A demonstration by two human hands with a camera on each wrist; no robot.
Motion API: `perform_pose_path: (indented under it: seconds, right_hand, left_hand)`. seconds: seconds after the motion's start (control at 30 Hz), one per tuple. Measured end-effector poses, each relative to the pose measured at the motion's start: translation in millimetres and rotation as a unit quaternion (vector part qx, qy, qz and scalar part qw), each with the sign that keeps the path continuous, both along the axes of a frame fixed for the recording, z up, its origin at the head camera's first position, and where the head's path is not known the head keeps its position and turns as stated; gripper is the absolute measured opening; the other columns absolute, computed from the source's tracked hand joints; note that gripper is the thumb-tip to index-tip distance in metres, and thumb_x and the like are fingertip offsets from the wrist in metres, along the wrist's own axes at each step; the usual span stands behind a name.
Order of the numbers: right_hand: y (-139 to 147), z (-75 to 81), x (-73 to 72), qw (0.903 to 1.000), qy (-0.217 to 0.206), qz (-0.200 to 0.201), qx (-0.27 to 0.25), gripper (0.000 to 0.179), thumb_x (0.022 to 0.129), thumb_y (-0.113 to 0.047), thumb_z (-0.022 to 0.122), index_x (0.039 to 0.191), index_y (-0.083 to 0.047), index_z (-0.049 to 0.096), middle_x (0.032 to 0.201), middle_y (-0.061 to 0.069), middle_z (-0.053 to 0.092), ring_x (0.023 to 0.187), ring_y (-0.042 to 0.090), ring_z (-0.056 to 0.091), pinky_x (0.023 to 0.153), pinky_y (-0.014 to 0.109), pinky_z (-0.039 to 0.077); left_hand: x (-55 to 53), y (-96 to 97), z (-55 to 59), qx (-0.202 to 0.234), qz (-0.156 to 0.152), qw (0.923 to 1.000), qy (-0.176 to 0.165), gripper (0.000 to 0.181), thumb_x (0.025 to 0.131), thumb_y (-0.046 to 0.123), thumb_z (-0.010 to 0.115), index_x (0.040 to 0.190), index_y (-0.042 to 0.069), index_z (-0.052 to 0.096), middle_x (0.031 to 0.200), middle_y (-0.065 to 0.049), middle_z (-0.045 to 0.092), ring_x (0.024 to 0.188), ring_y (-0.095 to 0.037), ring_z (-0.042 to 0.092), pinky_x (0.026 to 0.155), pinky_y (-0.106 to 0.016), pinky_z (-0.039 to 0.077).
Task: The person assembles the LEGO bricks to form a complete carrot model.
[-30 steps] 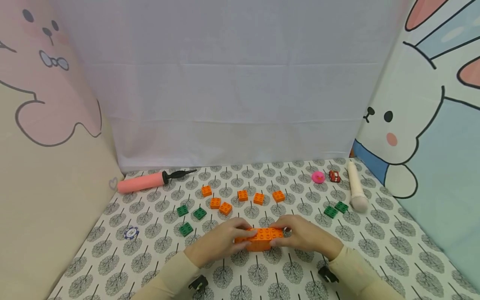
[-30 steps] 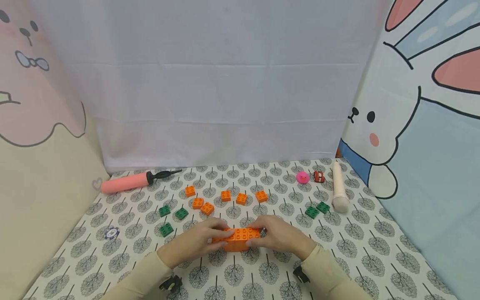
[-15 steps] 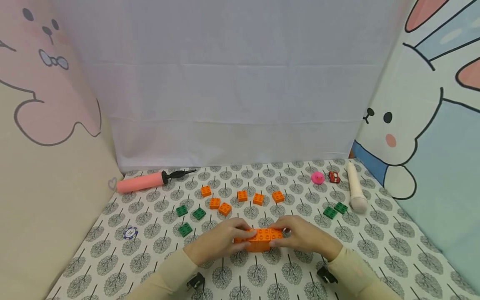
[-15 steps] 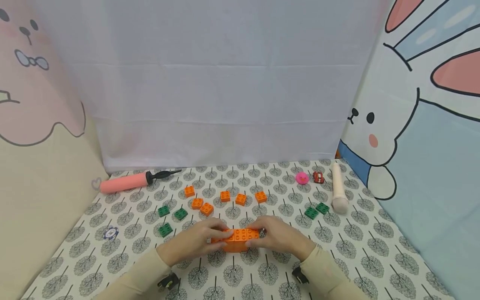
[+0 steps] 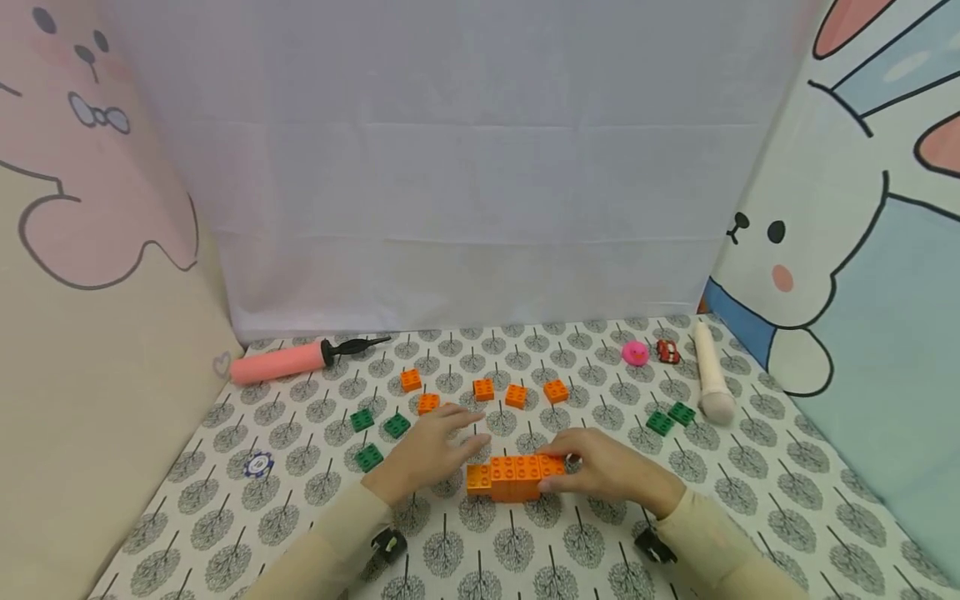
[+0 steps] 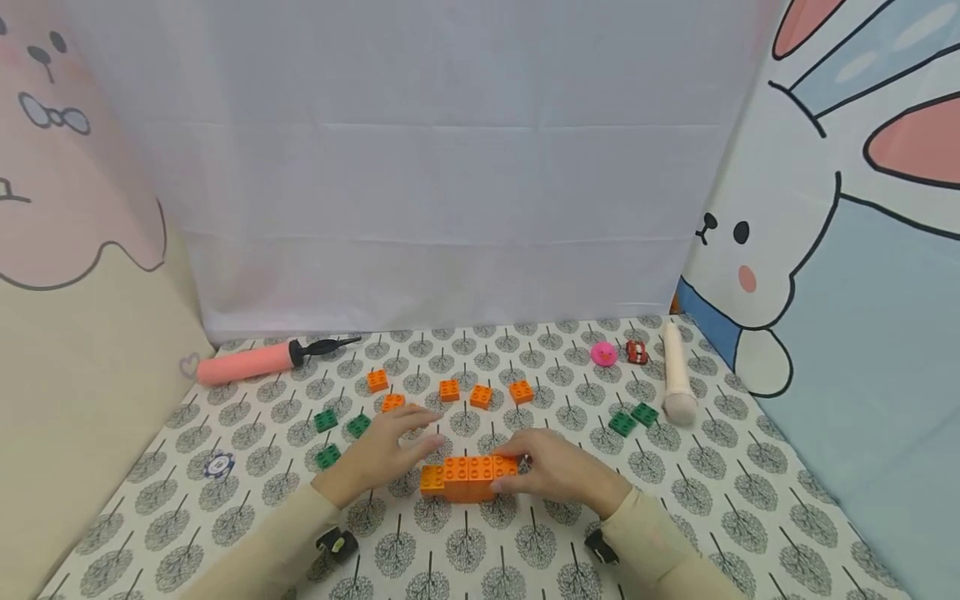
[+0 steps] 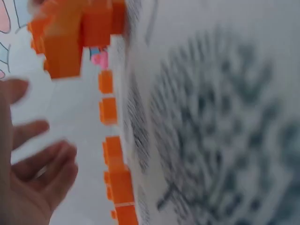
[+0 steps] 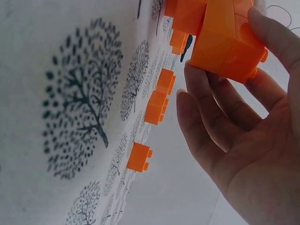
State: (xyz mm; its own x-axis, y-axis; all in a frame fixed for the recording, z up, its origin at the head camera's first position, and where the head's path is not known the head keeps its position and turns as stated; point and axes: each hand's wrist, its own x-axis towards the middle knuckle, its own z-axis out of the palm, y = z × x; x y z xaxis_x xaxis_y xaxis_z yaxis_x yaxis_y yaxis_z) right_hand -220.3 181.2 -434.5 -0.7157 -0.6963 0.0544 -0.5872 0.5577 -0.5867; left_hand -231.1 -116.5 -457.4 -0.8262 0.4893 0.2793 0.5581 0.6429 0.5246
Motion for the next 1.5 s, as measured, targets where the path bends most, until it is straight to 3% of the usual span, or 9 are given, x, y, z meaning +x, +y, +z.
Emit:
perform_pose_path:
  seconds: [0.13, 0.23, 0.3, 0.47, 0.73, 1.0, 1.3, 1.5]
  right_hand:
    - [-2, 1.2, -0.7, 1.0, -0.001, 0.001, 0.003, 0.059, 0.09, -0.053, 0.067, 0.127, -0.008, 0.068, 0.117, -0.003, 0.07, 0.103, 0.01, 0.062, 0.094, 0.038, 0.053]
    - [-3, 1.6, -0.9, 1.0, 0.001, 0.005, 0.005, 0.059, 0.09, -0.054, 0.066, 0.127, -0.008, 0.068, 0.117, -0.003, 0.07, 0.104, 0.01, 0.062, 0.095, 0.038, 0.052]
    - [-3, 1.6, -1.0, 1.0, 0.002, 0.006, 0.007, 0.059, 0.09, -0.054, 0.066, 0.127, -0.009, 0.068, 0.117, -0.004, 0.07, 0.105, 0.01, 0.062, 0.095, 0.038, 0.052]
    - [-3, 0.6, -1.4, 1.0, 0.0, 0.004, 0.009, 0.058, 0.09, -0.054, 0.067, 0.127, -0.009, 0.068, 0.118, -0.003, 0.069, 0.106, 0.012, 0.062, 0.096, 0.039, 0.052]
    - [-3, -1.6, -0.7, 0.9999, -0.008, 0.006, 0.005, 0.061, 0.089, -0.054, 0.067, 0.127, -0.007, 0.068, 0.119, -0.001, 0.069, 0.106, 0.013, 0.063, 0.095, 0.039, 0.053]
    - [-2, -0.4, -0.3, 0.9999, -0.002, 0.003, 0.012, 0.062, 0.089, -0.055, 0.067, 0.128, -0.006, 0.067, 0.12, 0.001, 0.069, 0.108, 0.015, 0.063, 0.097, 0.04, 0.053]
    - [0, 1.3, -0.2, 0.9999, 0.003, 0.001, 0.012, 0.062, 0.09, -0.054, 0.067, 0.128, -0.006, 0.067, 0.12, 0.001, 0.069, 0.107, 0.015, 0.063, 0.096, 0.04, 0.053]
    - [1, -0.9, -0.8, 0.9999, 0.003, 0.0, 0.017, 0.063, 0.089, -0.056, 0.066, 0.128, -0.006, 0.067, 0.12, 0.001, 0.069, 0.107, 0.015, 0.063, 0.096, 0.04, 0.053]
  left_hand:
    - [-16.9, -10.9, -6.2, -0.017, 0.086, 0.9951, 0.046, 0.043, 0.096, 0.029, 0.068, 0.134, 0.01, 0.063, 0.128, -0.011, 0.062, 0.117, -0.03, 0.059, 0.095, -0.045, 0.054]
    - [-25.5, -18.0, -8.4, -0.031, 0.121, 0.9916, 0.033, 0.044, 0.093, 0.023, 0.072, 0.133, 0.008, 0.063, 0.129, -0.014, 0.061, 0.122, -0.033, 0.055, 0.102, -0.047, 0.05]
    - [-28.9, -20.7, -8.2, -0.038, 0.127, 0.9909, 0.018, 0.045, 0.092, 0.022, 0.073, 0.132, 0.006, 0.064, 0.128, -0.016, 0.061, 0.123, -0.036, 0.054, 0.103, -0.049, 0.048]
    - [-32.9, -21.7, -7.2, -0.077, 0.12, 0.9897, -0.008, 0.048, 0.09, 0.024, 0.074, 0.133, 0.004, 0.062, 0.126, -0.017, 0.062, 0.12, -0.036, 0.054, 0.104, -0.051, 0.046]
    - [-36.9, -17.3, -7.2, -0.094, 0.101, 0.9905, -0.005, 0.043, 0.087, 0.019, 0.076, 0.124, -0.001, 0.067, 0.113, -0.016, 0.071, 0.106, -0.032, 0.062, 0.092, -0.046, 0.053]
    - [-37.4, -14.1, -10.1, -0.123, 0.106, 0.9866, 0.021, 0.029, 0.088, 0.021, 0.076, 0.112, 0.004, 0.074, 0.106, -0.013, 0.072, 0.1, -0.031, 0.063, 0.089, -0.045, 0.054]
    - [-39.0, -13.8, -9.6, -0.118, 0.097, 0.9881, 0.019, 0.03, 0.088, 0.021, 0.076, 0.115, 0.007, 0.074, 0.108, -0.011, 0.071, 0.101, -0.029, 0.062, 0.089, -0.043, 0.055]
    - [-34.2, -17.4, -5.9, -0.09, 0.044, 0.9948, 0.016, 0.033, 0.091, 0.025, 0.073, 0.121, 0.012, 0.072, 0.116, -0.005, 0.068, 0.106, -0.023, 0.061, 0.094, -0.04, 0.053]
